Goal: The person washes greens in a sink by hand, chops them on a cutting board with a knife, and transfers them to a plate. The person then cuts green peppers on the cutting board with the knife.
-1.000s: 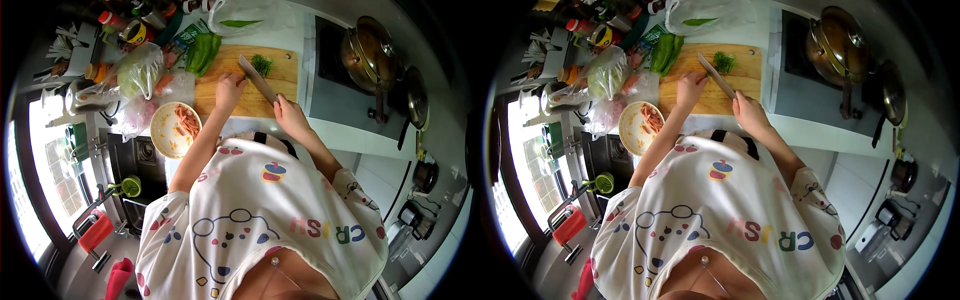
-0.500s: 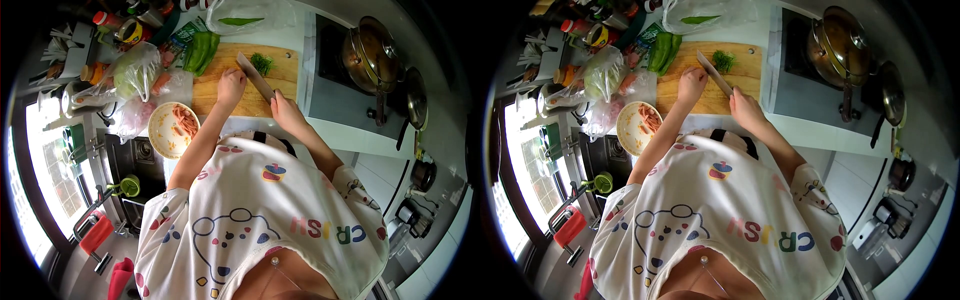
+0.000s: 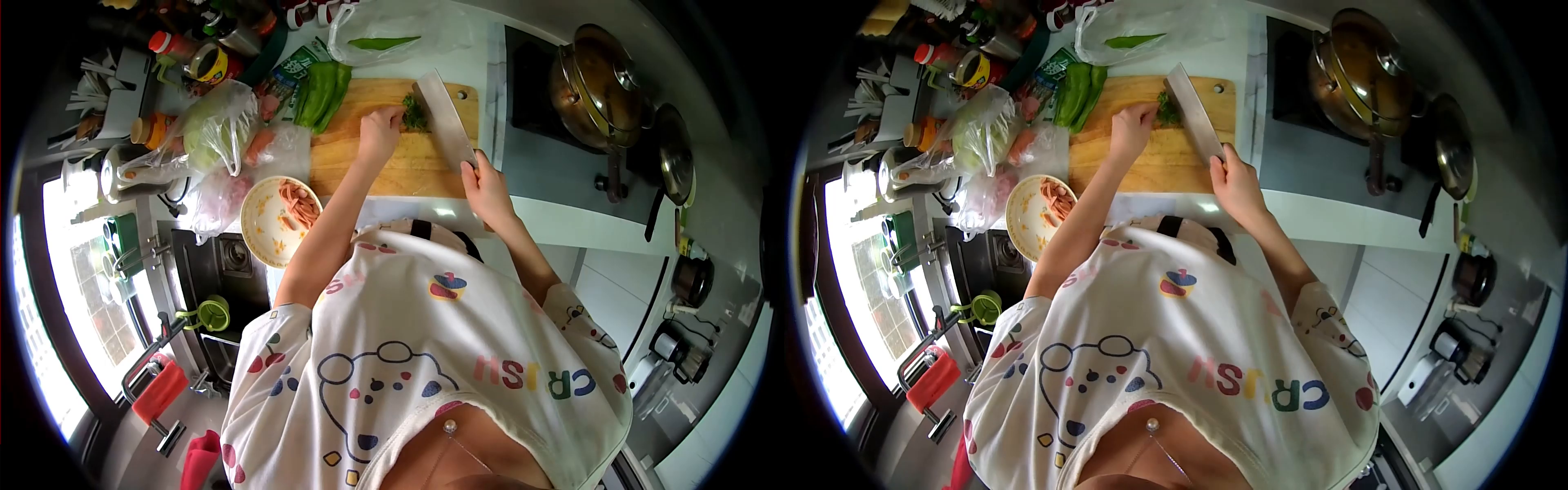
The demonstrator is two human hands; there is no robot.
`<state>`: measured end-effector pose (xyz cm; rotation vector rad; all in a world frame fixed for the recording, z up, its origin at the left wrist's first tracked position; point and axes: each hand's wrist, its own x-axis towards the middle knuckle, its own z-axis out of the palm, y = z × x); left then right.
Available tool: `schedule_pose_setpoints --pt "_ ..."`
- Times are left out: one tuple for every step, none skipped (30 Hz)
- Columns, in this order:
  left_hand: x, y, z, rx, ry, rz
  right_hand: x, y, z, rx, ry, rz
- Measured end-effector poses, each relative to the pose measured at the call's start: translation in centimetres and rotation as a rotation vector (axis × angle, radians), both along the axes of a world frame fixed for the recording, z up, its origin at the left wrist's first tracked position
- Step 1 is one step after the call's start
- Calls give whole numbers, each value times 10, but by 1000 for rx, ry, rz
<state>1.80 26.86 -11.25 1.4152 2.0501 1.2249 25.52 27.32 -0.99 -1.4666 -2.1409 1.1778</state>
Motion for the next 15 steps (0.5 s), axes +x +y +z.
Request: schedule_pose_setpoints --pt "0 3 1 31 -35 -11 3 2 5 -1 -30 9" --pt "0 3 2 14 -73 0 6 4 13 -4 -61 16" --pt "0 1 5 -4 -110 10 8 6 18 -7 -90 22" --pt "0 -1 9 -23 -147 18 16 8 8 111 -79 47" --pt "-2 -3 13 -3 -150 20 20 8 8 166 -87 47" --pt "-5 -5 15 16 -153 20 22 7 8 221 -96 46" --pt "-11 -6 14 36 -157 21 25 6 8 275 -106 45" --pt "-20 -5 2 65 -180 29 28 7 8 307 -146 65" --pt "-29 -4 0 57 -184 15 32 8 7 338 -186 87" --pt "-38 -5 -1 48 -187 3 34 8 6 367 -225 111" --pt "-46 -6 -1 38 -190 -7 37 9 6 370 -262 138" --pt "-51 -5 5 23 -189 -16 40 10 7 373 -299 166" --pt "-54 -2 10 1 -168 -40 42 11 7 375 -338 195" --pt "-57 0 16 -21 -148 -62 44 11 7 384 -333 202" --pt "-59 2 21 -42 -128 -84 45 11 8 392 -329 209"
